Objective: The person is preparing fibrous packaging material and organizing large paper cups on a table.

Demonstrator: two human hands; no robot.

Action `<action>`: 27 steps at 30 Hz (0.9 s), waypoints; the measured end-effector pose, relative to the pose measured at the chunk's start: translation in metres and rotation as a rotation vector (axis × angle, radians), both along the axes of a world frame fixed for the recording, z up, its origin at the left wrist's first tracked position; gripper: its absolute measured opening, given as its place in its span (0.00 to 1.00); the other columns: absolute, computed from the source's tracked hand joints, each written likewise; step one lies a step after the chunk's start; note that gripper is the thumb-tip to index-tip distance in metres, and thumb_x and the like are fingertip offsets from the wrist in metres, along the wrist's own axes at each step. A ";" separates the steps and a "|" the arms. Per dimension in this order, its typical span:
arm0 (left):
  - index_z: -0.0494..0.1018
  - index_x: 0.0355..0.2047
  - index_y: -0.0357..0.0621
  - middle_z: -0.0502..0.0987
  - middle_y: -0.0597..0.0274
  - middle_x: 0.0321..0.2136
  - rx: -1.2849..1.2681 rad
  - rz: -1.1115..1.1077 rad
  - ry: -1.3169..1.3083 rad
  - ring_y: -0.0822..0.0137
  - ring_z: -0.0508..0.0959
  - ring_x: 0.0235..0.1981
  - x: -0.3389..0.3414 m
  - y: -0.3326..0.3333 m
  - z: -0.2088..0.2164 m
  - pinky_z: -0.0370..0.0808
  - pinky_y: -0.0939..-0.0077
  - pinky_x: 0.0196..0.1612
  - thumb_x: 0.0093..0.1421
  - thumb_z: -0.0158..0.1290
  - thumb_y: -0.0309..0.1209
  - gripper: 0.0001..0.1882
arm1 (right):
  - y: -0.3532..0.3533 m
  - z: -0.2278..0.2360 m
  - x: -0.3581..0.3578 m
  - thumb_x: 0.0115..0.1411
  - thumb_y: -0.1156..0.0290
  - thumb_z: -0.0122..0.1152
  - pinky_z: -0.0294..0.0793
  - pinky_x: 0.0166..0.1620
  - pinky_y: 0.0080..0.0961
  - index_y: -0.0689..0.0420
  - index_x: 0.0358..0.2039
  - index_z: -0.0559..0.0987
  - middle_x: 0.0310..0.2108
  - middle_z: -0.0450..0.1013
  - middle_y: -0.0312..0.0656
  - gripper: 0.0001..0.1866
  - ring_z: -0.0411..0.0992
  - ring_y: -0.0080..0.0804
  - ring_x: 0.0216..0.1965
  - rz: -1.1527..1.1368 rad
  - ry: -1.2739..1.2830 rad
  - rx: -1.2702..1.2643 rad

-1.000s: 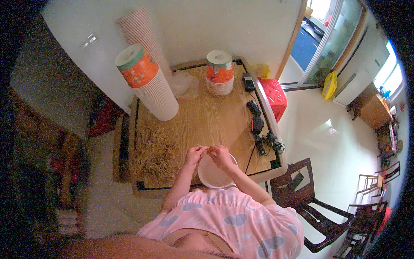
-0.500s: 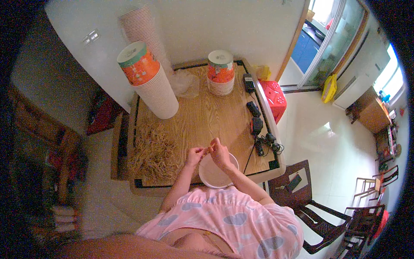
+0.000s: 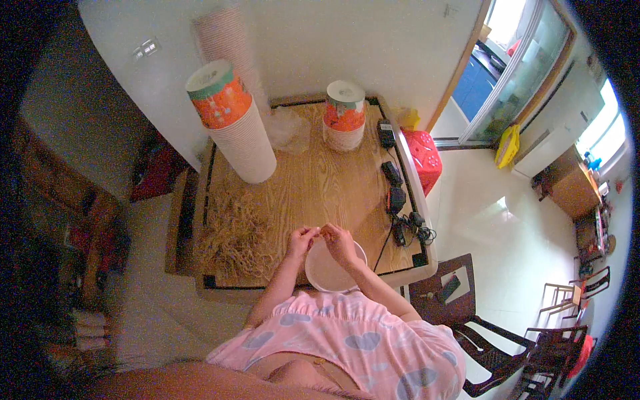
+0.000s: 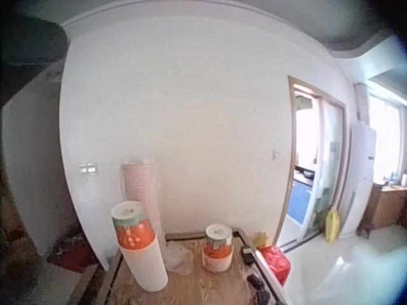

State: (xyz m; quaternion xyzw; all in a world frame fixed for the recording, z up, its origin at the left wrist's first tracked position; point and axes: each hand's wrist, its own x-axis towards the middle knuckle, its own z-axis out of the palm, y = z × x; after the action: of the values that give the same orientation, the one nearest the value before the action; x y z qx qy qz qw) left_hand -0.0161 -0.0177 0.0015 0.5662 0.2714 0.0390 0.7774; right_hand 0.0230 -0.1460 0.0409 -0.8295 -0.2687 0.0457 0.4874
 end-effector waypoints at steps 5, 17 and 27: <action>0.76 0.26 0.40 0.73 0.71 0.17 0.071 0.023 0.001 0.83 0.64 0.14 0.001 -0.001 0.003 0.58 0.87 0.16 0.50 0.54 0.30 0.07 | 0.002 -0.003 0.001 0.48 0.75 0.54 0.69 0.29 0.28 0.58 0.26 0.75 0.24 0.70 0.46 0.04 0.70 0.39 0.26 0.012 -0.039 -0.026; 0.76 0.28 0.40 0.73 0.74 0.18 0.071 0.006 -0.038 0.82 0.65 0.17 0.009 -0.002 -0.004 0.61 0.87 0.20 0.51 0.53 0.31 0.08 | 0.004 -0.013 0.020 0.47 0.73 0.59 0.68 0.26 0.21 0.59 0.24 0.75 0.20 0.71 0.41 0.04 0.69 0.27 0.22 -0.076 0.007 0.057; 0.76 0.27 0.39 0.76 0.65 0.21 0.255 -0.094 -0.011 0.78 0.71 0.19 0.018 0.008 -0.019 0.67 0.84 0.22 0.50 0.53 0.30 0.07 | 0.007 -0.020 0.030 0.50 0.78 0.55 0.66 0.25 0.15 0.62 0.24 0.72 0.20 0.71 0.36 0.02 0.67 0.18 0.23 0.023 0.443 0.261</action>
State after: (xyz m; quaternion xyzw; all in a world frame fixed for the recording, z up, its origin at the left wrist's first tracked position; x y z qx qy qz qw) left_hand 0.0021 -0.0095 -0.0176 0.6724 0.2332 0.0397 0.7014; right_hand 0.0527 -0.1392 0.0209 -0.7263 -0.1687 0.1969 0.6366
